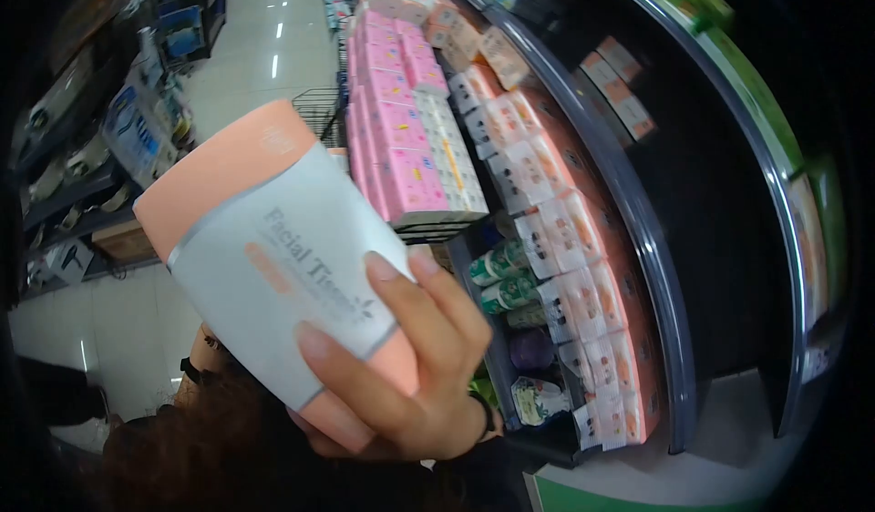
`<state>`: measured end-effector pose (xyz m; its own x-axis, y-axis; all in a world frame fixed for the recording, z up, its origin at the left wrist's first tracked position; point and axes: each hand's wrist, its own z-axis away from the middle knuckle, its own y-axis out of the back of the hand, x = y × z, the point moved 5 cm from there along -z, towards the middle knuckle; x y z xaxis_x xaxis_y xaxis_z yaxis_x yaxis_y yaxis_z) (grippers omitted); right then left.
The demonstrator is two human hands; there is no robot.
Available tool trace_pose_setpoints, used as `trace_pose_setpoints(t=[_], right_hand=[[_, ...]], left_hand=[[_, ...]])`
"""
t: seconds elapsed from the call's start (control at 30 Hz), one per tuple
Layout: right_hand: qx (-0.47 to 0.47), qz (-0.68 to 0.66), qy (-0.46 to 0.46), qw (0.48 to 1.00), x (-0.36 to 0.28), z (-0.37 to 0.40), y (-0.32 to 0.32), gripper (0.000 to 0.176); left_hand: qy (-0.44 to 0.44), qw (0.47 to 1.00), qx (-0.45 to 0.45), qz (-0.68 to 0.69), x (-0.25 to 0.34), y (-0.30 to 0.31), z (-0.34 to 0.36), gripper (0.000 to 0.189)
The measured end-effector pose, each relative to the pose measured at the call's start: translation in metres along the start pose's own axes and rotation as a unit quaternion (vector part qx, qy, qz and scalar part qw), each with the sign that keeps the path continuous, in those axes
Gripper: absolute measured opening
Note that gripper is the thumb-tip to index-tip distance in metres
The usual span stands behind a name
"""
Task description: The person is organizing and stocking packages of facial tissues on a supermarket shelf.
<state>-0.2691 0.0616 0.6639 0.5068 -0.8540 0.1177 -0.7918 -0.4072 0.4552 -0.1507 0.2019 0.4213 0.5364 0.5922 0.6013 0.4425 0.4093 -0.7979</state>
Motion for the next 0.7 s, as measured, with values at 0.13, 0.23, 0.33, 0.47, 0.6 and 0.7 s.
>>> trace_pose_setpoints(t=[0.13,0.23,0.33,0.47,0.6,0.7], right_hand=[[-0.033,-0.108,-0.048,0.992,-0.023,-0.002,-0.05,0.038],[-0.119,-0.178,-0.102,0.971,-0.037,-0.008,-0.101,0.043],[-0.1,-0.248,-0.114,0.957,-0.05,-0.022,-0.151,0.045],[-0.108,-0.281,-0.109,0.947,-0.07,-0.034,-0.224,0.045],[-0.113,-0.298,-0.123,0.94,-0.081,-0.044,-0.284,0.048],[-0.113,-0.287,-0.14,0.941,-0.082,-0.053,-0.313,0.05]], left_hand=[[-0.049,0.996,0.071,0.001,0.033,0.033,0.031,0.081],[-0.071,0.991,0.116,0.002,0.059,0.061,0.046,0.081],[-0.094,0.986,0.139,0.001,0.091,0.089,0.051,0.081],[-0.108,0.979,0.171,-0.002,0.138,0.133,0.06,0.081],[-0.102,0.976,0.193,-0.004,0.177,0.174,0.062,0.081],[-0.085,0.976,0.203,0.0,0.196,0.197,0.057,0.081]])
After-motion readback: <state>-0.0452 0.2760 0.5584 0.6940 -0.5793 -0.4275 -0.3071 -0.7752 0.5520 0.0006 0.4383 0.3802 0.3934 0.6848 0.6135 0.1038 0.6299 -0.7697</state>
